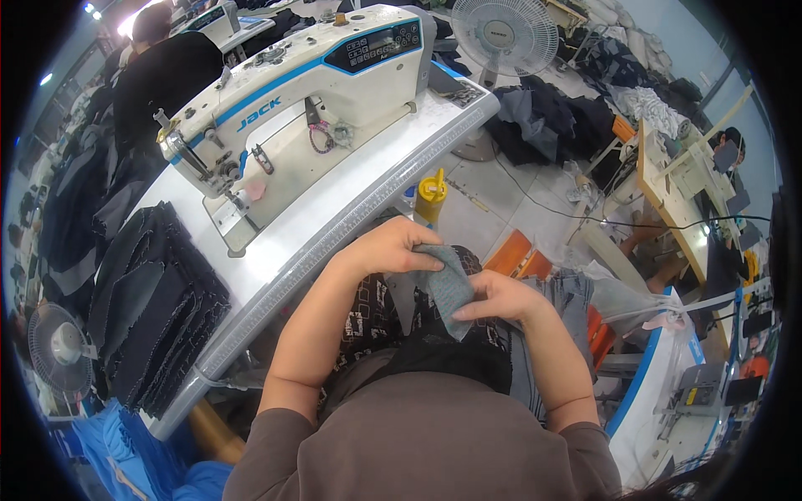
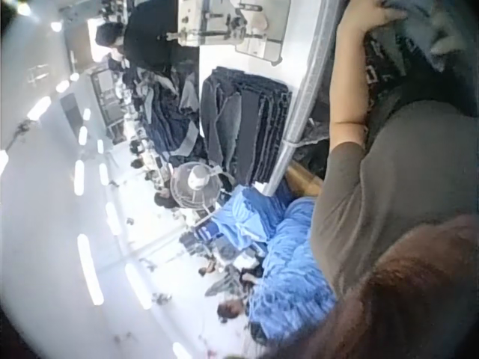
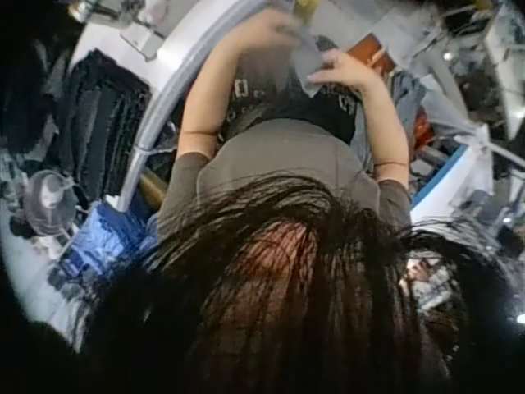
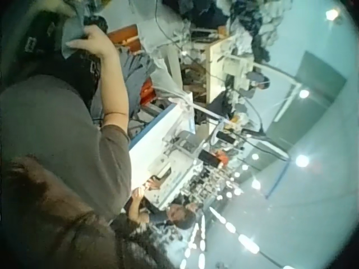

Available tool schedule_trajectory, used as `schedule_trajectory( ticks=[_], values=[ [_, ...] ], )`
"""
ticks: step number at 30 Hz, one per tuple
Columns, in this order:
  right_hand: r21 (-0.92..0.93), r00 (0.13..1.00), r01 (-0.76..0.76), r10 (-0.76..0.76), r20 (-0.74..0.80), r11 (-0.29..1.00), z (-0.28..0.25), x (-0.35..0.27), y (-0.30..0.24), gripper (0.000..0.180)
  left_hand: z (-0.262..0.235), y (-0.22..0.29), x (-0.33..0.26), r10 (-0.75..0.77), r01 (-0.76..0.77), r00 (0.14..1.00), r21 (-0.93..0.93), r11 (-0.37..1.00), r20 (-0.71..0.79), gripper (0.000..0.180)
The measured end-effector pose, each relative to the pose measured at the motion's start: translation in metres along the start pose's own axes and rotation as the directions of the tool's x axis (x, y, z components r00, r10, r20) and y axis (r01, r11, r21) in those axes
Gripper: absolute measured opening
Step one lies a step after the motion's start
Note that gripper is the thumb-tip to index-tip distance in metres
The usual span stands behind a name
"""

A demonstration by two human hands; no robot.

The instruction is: The person handles and folds various fabric pieces by hand, smoothing and laying out a fabric strip on the sewing table.

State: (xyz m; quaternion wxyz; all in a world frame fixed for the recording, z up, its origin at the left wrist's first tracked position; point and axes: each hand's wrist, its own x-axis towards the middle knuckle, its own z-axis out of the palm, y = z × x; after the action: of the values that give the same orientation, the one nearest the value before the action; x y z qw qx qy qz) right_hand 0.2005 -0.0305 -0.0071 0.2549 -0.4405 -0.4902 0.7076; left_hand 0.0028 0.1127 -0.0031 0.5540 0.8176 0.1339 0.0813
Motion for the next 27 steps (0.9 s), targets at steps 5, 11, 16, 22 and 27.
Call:
schedule_trajectory(
  ticks=[5,11,16,22,27],
  values=[
    [-0.158,0.981,0.171,-0.153,0.120,0.972,0.020,0.000,-0.012,0.028,-0.006,0.006,-0.004,0.097,-0.093,0.995,0.098,0.991,-0.029,0.018],
    [-0.295,0.987,0.147,-0.118,0.113,0.944,0.026,0.000,-0.020,0.031,-0.009,0.010,-0.007,0.135,-0.128,0.990,0.119,0.985,-0.049,0.018],
    [-0.464,0.971,0.236,-0.196,0.133,0.854,0.022,-0.001,-0.019,0.031,-0.009,0.010,-0.007,0.136,-0.127,0.989,0.137,0.982,-0.057,0.017],
    [-0.529,0.942,0.289,-0.337,0.006,0.798,0.016,-0.009,-0.025,0.027,-0.005,0.015,-0.008,0.303,-0.258,0.942,0.267,0.929,-0.144,0.019],
    [-0.550,0.497,0.369,-0.659,-0.564,0.749,-0.014,-0.008,-0.023,0.019,0.019,0.029,-0.010,0.610,-0.313,0.735,0.650,0.693,-0.296,0.013]
  ],
)
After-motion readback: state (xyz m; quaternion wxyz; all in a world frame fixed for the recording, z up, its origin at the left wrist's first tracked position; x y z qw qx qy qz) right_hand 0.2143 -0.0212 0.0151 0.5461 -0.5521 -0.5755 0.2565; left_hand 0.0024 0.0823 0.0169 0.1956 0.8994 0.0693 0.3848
